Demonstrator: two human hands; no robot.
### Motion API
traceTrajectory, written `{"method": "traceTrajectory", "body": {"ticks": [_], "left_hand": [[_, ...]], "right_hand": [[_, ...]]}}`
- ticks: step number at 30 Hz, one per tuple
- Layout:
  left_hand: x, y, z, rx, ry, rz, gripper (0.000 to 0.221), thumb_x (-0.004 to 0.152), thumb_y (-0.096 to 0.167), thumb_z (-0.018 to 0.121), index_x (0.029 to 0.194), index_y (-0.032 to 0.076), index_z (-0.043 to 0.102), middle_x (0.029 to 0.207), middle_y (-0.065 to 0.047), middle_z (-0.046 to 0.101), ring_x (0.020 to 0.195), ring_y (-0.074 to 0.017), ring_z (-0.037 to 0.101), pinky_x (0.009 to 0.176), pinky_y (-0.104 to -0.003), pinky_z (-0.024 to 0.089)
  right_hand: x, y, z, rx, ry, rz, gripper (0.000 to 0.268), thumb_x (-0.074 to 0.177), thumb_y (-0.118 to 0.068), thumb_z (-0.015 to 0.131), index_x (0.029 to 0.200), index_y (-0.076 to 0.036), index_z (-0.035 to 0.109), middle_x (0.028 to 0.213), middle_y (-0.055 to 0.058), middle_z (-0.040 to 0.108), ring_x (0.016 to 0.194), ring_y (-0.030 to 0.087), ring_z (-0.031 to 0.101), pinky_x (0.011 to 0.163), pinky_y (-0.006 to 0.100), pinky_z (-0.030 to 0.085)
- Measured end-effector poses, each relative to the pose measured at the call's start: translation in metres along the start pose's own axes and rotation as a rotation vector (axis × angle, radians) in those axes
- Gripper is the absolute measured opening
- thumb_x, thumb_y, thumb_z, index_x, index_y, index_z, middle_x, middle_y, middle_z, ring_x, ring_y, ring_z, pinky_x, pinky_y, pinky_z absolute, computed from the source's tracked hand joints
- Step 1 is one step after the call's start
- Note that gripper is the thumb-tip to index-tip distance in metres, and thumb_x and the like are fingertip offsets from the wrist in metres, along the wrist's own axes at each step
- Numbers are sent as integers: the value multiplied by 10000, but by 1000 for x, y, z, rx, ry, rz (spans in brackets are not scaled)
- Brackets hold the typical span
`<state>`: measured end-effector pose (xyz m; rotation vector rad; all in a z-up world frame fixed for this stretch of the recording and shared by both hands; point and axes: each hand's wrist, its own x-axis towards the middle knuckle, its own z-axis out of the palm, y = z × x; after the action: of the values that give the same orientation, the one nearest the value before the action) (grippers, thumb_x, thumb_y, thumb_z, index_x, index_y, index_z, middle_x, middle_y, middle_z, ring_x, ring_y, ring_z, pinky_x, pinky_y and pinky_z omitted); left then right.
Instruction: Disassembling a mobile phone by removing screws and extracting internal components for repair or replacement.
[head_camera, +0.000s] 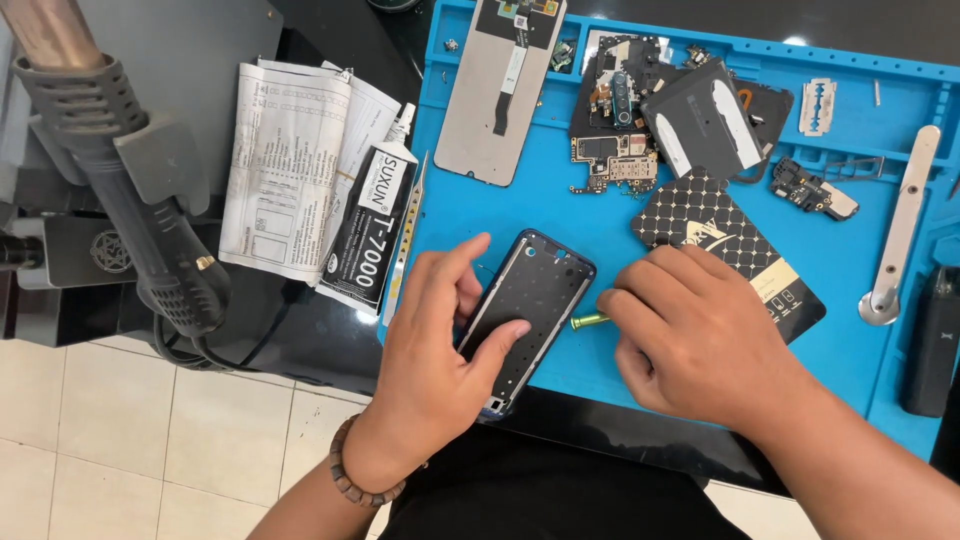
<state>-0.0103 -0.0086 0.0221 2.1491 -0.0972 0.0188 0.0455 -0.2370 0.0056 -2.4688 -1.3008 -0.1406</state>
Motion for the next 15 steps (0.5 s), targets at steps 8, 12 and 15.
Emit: {"method": "traceTrajectory", "body": {"ticks": [8,12,15], "left_hand": [[-5,7,1,-351,267,-104,535,873,111,631,1341,0,397,1075,-134,522,800,-141,588,749,-236,512],[-2,15,8,-580,449,-127,487,864,59,606,1305,3,405,1105,-156,581,924,-174,596,787,-232,520],[-6,26,30,-698,385,-117,549,850,47,607,1328,-17,346,1112,-178,554,970,-201,573,861,-273,483]], "right_hand": [[5,-3,-6,65,93,7,135,858,-59,520,961,-39,605,906,154,575,770,330,521,697,461,464],[7,-12,-9,264,196,96,265,911,-189,579,1075,18,595,914,169,637,811,328,608,764,444,511],[4,-14,-8,535,135,258,472,920,-319,483,1245,22,510,996,165,631,832,290,628,723,386,501]]}}
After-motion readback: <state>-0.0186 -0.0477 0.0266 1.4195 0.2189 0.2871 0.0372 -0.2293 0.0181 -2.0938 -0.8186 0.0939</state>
